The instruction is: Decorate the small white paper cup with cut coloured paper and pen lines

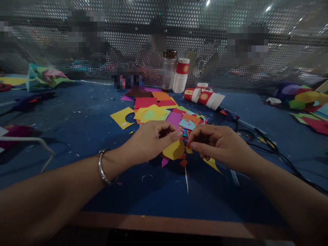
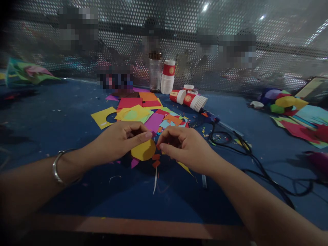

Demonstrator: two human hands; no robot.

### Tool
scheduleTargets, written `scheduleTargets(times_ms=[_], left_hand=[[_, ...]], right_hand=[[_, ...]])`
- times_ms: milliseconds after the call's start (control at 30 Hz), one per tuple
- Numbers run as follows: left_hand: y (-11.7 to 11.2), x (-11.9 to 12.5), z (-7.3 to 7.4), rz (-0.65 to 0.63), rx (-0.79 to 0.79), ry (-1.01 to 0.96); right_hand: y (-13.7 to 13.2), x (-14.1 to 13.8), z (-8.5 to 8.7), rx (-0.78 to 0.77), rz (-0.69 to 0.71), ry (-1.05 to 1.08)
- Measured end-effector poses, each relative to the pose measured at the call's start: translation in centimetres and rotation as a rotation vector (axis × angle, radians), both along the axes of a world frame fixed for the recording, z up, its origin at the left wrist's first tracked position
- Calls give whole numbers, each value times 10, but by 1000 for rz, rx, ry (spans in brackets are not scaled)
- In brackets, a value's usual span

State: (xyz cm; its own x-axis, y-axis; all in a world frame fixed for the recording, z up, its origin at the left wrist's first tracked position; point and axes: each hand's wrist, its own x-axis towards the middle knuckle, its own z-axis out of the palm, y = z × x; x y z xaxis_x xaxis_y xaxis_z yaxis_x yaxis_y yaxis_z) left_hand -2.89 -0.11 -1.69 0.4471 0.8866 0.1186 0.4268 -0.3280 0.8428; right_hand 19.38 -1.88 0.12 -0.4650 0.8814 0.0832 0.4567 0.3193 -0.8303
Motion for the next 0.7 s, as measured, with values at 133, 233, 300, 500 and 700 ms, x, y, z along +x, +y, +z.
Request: scheduleTargets(times_ms=[133,233,300,500,700], left_hand=[[-1,0,0,-6,7,4],[-1,1,0,-9,22,9],[-1,1,0,-15,22,18],[-2,2,0,-28,33,38],[-2,1,2,-24,60,85]], right_hand=[[-1,-1,-3,96,23,-63],[-1,-1,-5,122,37,-90],[-1,-2,-6,122,46,-91],[-1,-3,-6,121,44,-82],[-2,-5,-5,135,40,-96]])
